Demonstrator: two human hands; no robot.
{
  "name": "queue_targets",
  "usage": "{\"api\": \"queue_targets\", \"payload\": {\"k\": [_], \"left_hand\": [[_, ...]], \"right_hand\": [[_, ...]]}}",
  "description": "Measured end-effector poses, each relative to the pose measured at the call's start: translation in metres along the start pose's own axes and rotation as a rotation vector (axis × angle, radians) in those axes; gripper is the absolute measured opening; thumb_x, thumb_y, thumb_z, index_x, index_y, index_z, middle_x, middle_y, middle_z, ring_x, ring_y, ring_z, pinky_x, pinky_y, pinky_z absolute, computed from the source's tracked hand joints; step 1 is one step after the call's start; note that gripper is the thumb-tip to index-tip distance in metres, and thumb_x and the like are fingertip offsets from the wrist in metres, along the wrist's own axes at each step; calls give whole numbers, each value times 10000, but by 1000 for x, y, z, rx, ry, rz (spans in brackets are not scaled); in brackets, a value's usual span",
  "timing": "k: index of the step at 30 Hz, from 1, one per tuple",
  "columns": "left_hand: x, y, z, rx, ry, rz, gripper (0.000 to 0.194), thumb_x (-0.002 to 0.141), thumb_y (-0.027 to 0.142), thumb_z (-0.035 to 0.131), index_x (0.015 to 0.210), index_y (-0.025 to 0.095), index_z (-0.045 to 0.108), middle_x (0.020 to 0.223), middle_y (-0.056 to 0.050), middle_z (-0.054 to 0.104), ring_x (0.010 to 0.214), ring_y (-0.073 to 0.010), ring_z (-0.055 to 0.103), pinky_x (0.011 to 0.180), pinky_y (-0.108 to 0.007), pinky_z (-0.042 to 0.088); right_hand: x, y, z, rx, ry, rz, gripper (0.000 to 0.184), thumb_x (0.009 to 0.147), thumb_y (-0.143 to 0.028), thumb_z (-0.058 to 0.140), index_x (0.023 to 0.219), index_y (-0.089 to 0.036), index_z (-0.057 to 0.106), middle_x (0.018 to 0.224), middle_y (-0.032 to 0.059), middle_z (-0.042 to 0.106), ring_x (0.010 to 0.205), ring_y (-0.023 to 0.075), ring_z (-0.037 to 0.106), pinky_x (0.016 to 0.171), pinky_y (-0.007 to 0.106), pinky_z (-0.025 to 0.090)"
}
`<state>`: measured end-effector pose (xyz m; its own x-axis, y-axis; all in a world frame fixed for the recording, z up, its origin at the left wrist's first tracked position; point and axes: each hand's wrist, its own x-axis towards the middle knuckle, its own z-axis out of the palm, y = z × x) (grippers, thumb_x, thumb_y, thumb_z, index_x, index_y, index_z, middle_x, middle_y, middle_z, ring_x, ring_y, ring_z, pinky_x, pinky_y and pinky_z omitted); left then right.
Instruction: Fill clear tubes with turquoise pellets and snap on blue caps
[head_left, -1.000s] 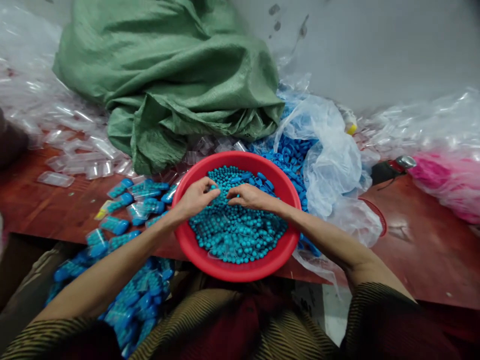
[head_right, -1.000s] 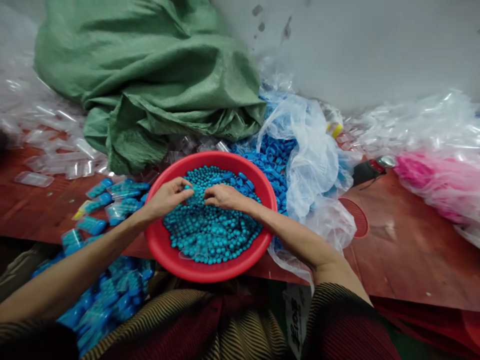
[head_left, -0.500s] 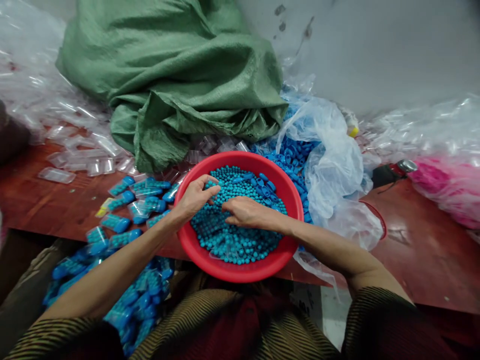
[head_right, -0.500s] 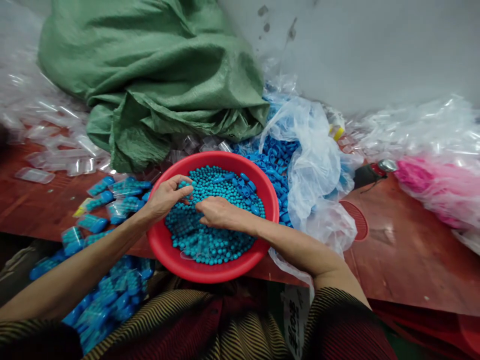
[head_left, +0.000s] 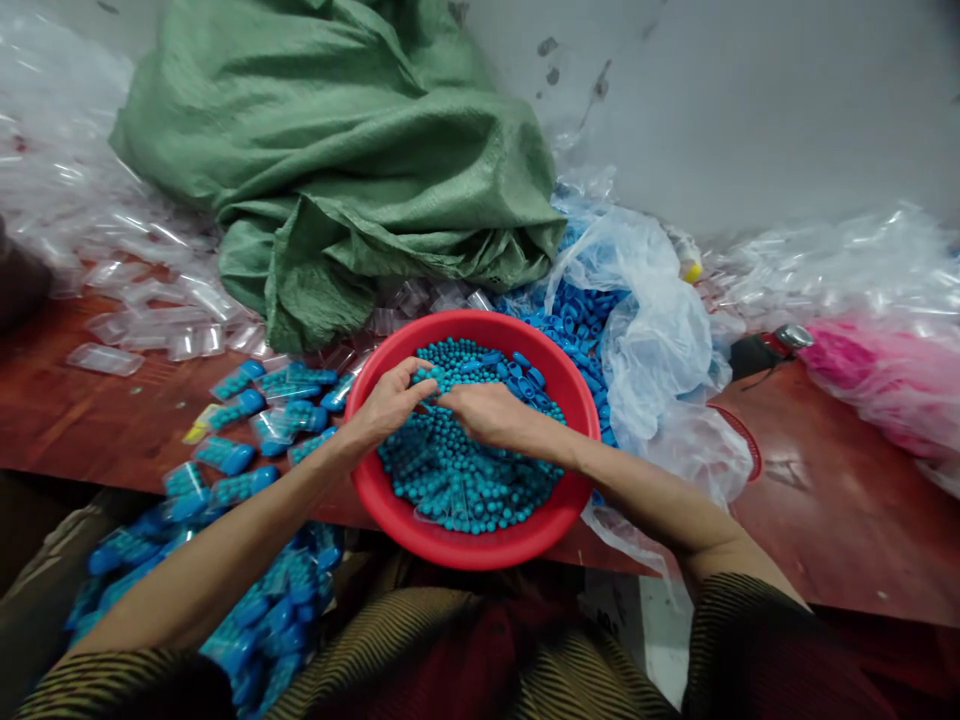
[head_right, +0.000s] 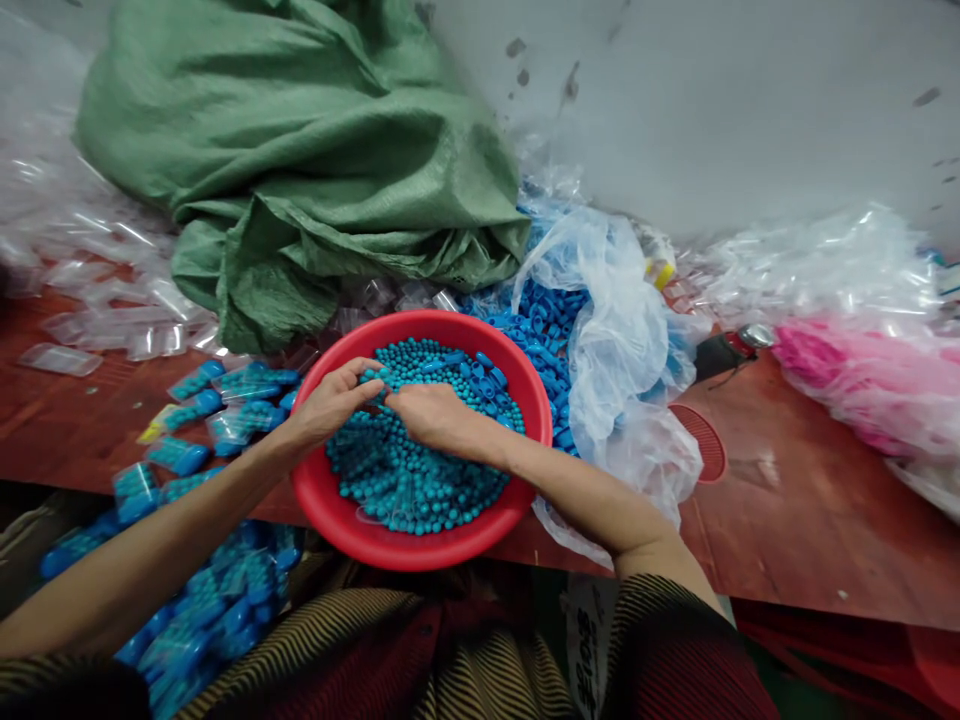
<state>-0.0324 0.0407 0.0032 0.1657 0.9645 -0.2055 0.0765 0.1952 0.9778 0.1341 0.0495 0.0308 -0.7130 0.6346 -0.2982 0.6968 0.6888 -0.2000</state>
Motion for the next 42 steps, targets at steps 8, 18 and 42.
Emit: {"api": "queue_targets", "payload": {"k": [8,18,42], "left_hand": [[-2,0,-1,13,16,-63,365,699,320,625,1001,161,496,696,26,596,512,-104,575,403,-183,397],[-2,2,-4,-73,-6,-92,345,722,327,607,998,155,491,699,19,595,517,-107,586,409,-184,401],[-3,-6,0,51,-119,-26,437,708,318,607,1095,191,446,769,26,555,484,-95,535,367,-203,420]], "right_hand": [[27,51,19,-104,41,104,322,926,-149,312,1079,-156,595,1091,138,565,902,213,578,732,316,443],[7,82,15,464,307,14,529,663,47,361,1016,-165,693,1178,66,618,985,153,602,864,289,461],[13,35,-5,570,163,-8,198,883,-253,424,723,-160,494,644,-44,433,617,91,409,587,216,300]]}}
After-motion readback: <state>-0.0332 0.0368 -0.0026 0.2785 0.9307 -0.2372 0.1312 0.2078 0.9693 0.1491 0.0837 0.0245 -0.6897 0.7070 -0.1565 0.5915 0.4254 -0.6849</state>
